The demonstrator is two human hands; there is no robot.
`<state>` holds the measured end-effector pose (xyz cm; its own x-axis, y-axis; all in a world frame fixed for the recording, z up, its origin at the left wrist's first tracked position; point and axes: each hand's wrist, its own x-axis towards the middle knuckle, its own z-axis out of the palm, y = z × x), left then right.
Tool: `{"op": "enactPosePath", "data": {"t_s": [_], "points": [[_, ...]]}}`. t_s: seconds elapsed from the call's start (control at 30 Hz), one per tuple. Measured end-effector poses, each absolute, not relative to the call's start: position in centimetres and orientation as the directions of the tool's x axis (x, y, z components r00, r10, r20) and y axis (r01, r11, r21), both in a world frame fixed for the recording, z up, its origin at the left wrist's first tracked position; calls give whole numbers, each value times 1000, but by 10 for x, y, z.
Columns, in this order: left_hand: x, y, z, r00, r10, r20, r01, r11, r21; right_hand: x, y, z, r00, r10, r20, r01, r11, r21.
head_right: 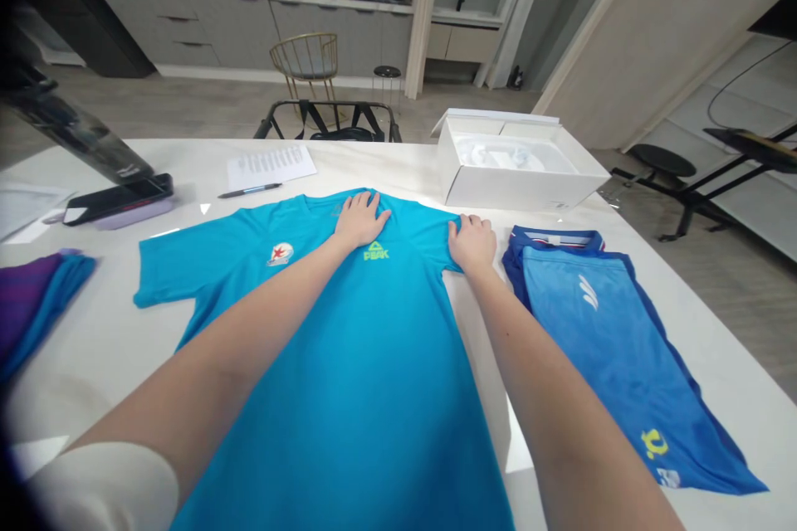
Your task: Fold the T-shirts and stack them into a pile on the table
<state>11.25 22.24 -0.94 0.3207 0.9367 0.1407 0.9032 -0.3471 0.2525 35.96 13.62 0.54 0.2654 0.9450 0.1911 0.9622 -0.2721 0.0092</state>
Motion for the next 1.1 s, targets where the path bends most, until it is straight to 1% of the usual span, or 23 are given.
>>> {"op": "enactPosePath", "data": {"t_s": [0.07, 0.13, 0.33, 0.4, 0.47, 0.53, 0.67, 0.73, 0.8, 0.87, 0.93, 0.97, 1.03, 1.07, 1.1], "points": [[112, 223, -10, 320, 940, 120, 905, -341, 254, 364, 137, 4, 252, 951, 181, 966, -260, 21], [113, 225, -6, 312, 940, 138, 910, -338, 240, 369, 139, 5, 246, 954, 174, 966, -255, 35], [116, 244, 14, 302, 936, 180, 935, -327, 134, 378, 141, 17, 261, 954, 149, 949, -282, 141], [117, 252, 17, 313, 932, 183, 934, -337, 117, 380, 139, 21, 272, 950, 152, 941, -295, 166], [118, 258, 17, 347, 925, 156, 921, -367, 133, 382, 138, 24, 272, 949, 160, 940, -297, 168], [119, 261, 17, 365, 925, 104, 907, -378, 183, 384, 136, 28, 252, 954, 161, 948, -277, 159], [116, 265, 17, 295, 954, 56, 903, -297, 310, 381, 132, 47, 261, 954, 145, 955, -277, 105], [114, 268, 18, 229, 971, 75, 879, -239, 413, 375, 129, 68, 283, 951, 121, 957, -288, 24], [112, 273, 19, 156, 982, 105, 799, -188, 571, 365, 123, 97, 263, 960, 98, 962, -253, -108], [113, 277, 22, 84, 993, 83, 631, -117, 767, 348, 117, 129, 189, 977, 102, 947, -154, -282], [113, 278, 26, 32, 999, -2, 372, -10, 928, 321, 111, 157, 82, 989, 125, 878, -13, -478], [112, 276, 30, 21, 998, -53, 232, 47, 972, 304, 110, 168, 41, 992, 117, 814, 35, -579], [106, 267, 36, 19, 992, -129, 15, 128, 992, 263, 110, 178, -54, 996, 73, 667, 91, -740], [100, 261, 39, 23, 988, -151, -42, 151, 988, 240, 113, 178, -118, 992, 49, 594, 110, -797], [91, 253, 41, 27, 986, -167, -62, 168, 984, 218, 117, 174, -181, 983, 30, 528, 123, -840]]}}
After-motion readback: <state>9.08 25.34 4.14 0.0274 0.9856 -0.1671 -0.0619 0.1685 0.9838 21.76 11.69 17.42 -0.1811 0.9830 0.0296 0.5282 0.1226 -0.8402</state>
